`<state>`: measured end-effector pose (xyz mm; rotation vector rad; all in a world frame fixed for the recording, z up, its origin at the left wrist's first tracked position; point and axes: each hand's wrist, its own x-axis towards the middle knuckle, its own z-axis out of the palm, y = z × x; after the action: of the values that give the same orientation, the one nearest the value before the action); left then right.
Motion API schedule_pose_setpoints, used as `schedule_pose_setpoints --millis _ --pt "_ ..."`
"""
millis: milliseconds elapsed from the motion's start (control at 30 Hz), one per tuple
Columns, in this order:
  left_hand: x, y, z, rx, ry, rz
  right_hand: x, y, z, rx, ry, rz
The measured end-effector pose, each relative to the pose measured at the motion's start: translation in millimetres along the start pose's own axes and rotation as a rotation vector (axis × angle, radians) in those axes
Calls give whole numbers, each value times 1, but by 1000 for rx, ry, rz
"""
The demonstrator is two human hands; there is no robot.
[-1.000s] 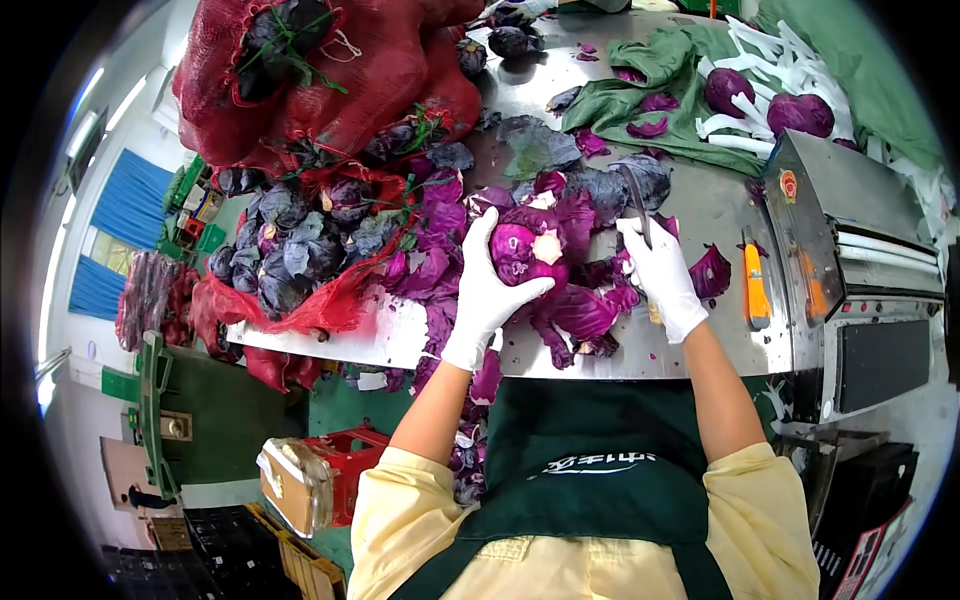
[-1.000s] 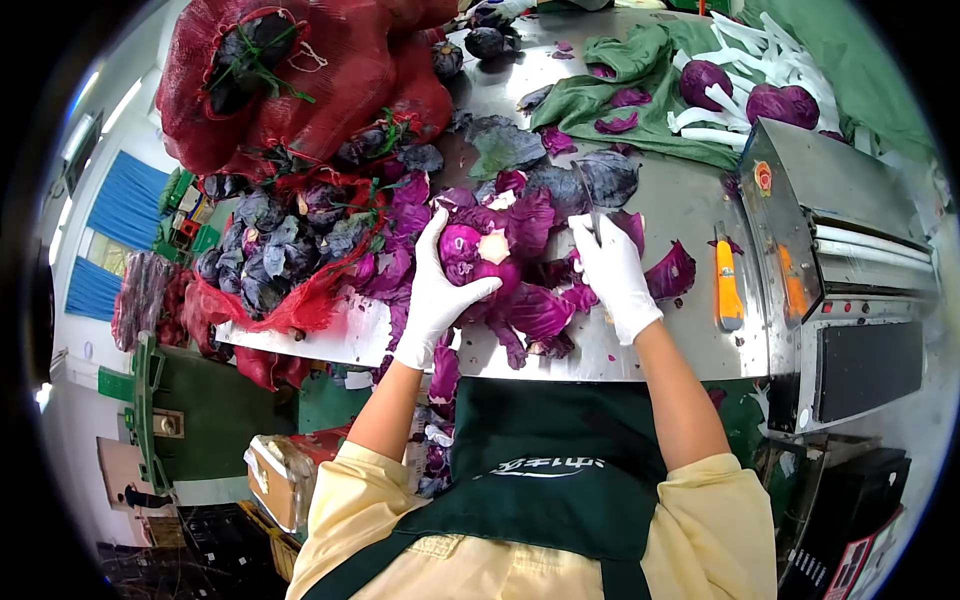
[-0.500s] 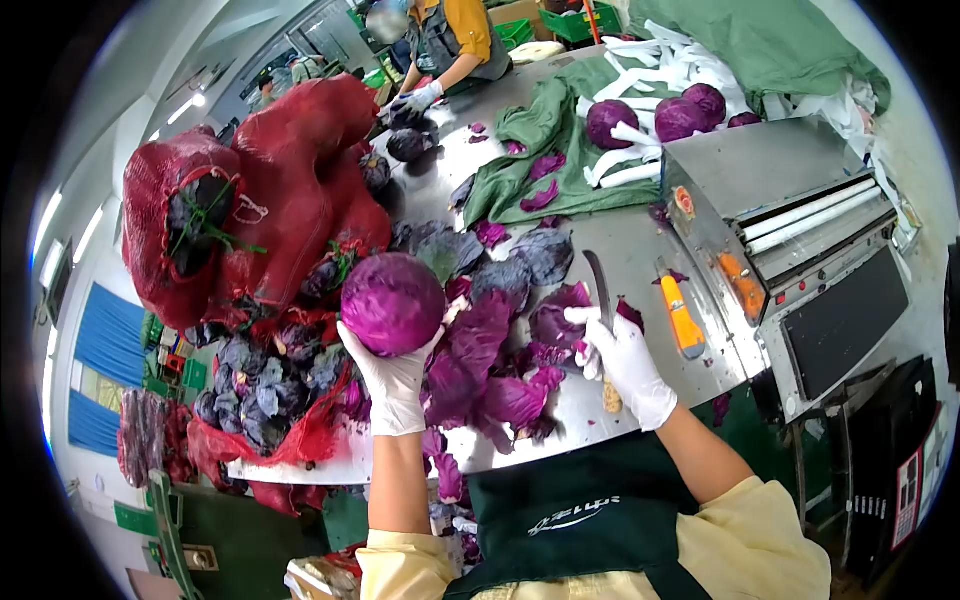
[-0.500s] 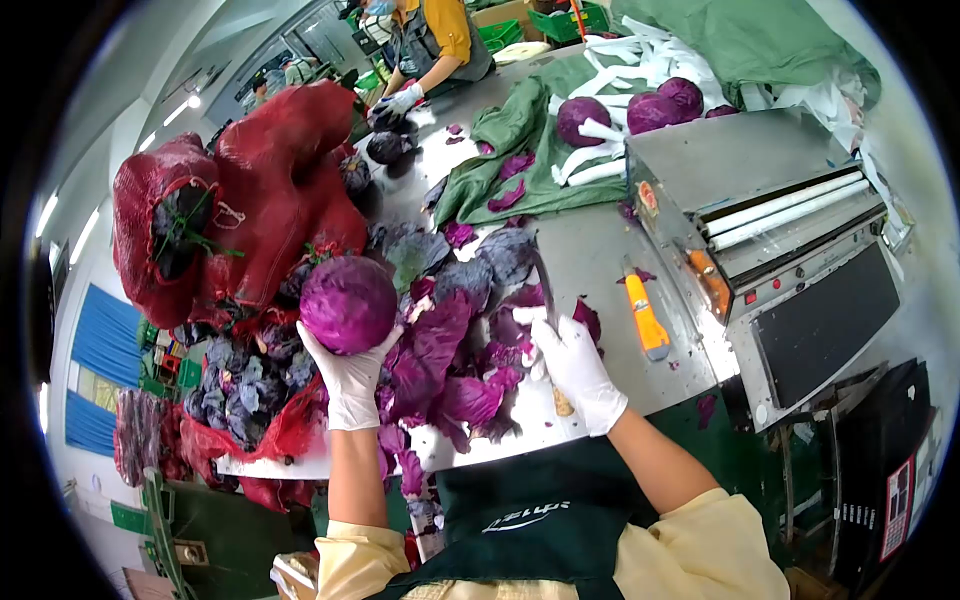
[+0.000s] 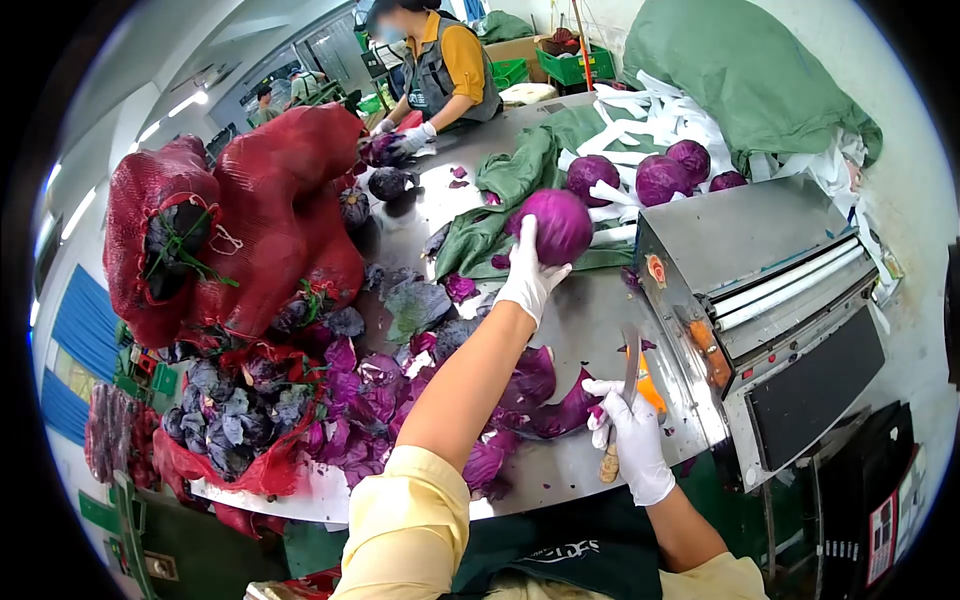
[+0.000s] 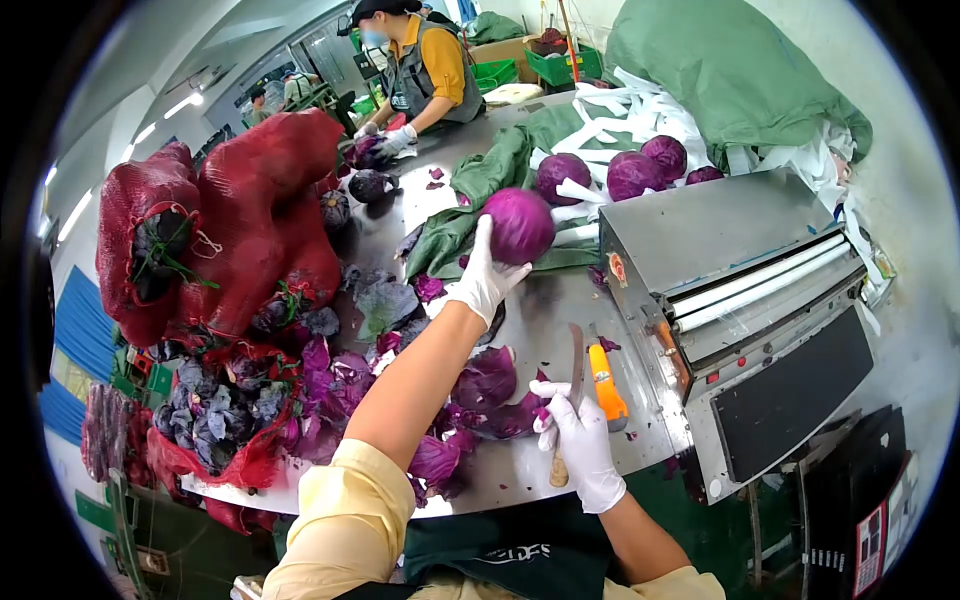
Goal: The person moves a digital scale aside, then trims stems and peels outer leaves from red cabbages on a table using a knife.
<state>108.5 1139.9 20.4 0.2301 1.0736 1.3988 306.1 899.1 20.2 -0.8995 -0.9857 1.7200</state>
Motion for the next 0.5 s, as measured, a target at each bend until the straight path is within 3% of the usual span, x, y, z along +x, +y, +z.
schedule_pose_setpoints --millis 33,67,133,200,267,333,400,500 --pt "2 -8 -4 146 -91 46 1 0 -2 12 61 -29" --pt "-42 -10 10 343 -61 220 1 1 -4 25 120 -57" --pt "-49 -34 -19 787 -265 635 5 0 -8 20 146 -41" --pt "-116 -45 -50 1249 -412 851 10 -3 -7 -59 202 -117" --pt "-188 -54 -79 1790 -423 929 27 3 -10 -180 132 -176" --pt "-239 -58 -121 2041 -599 890 55 14 -3 -321 91 -301" --pt "-267 -63 -156 2133 -621 865 84 18 5 -819 11 -523" --pt "-274 -52 -185 2189 -431 929 127 38 41 -988 -106 -524"
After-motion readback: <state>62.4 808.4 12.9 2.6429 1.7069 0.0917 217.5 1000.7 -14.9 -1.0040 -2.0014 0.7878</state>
